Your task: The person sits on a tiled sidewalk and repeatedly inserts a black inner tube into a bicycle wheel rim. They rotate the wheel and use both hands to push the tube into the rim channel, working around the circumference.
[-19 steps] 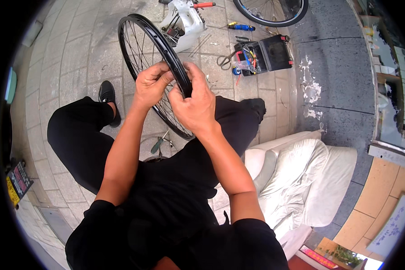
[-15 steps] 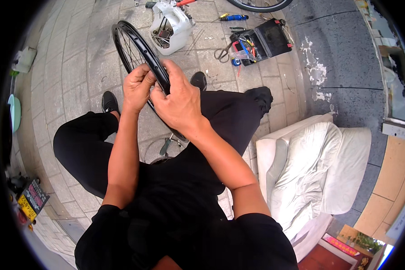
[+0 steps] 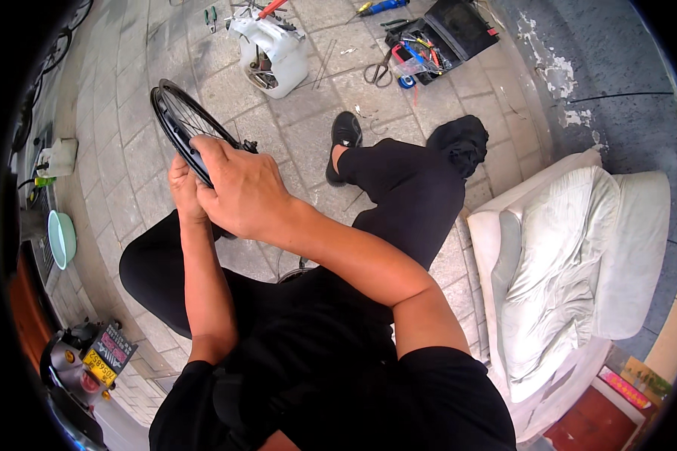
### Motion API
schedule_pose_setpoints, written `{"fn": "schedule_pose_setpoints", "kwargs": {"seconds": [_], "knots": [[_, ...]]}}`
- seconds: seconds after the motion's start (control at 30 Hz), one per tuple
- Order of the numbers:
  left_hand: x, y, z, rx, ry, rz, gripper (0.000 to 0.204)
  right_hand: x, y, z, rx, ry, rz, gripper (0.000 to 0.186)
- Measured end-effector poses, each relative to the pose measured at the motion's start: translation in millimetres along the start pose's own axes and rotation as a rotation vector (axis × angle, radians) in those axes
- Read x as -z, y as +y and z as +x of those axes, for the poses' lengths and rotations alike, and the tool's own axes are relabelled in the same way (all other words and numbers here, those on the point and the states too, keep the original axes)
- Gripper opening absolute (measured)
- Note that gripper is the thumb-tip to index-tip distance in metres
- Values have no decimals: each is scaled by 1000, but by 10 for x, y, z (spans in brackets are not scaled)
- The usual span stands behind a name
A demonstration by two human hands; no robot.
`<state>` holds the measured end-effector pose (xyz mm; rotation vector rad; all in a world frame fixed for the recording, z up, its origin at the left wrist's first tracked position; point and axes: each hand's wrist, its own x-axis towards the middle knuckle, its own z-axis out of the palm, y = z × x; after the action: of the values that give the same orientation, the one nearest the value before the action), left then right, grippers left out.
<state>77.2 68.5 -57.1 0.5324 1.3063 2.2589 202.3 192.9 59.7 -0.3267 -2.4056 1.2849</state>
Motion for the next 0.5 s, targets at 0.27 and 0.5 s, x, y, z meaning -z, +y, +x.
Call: {"fn": "schedule_pose_setpoints", "kwargs": {"seconds": [0.27, 0.5], "knots": [[177, 348, 346, -82, -61, -193, 24, 241, 1783, 754, -495, 21, 214, 50], [505, 424, 483, -112, -10, -128, 16, 0, 4079, 1203, -590, -209, -598, 34]]}}
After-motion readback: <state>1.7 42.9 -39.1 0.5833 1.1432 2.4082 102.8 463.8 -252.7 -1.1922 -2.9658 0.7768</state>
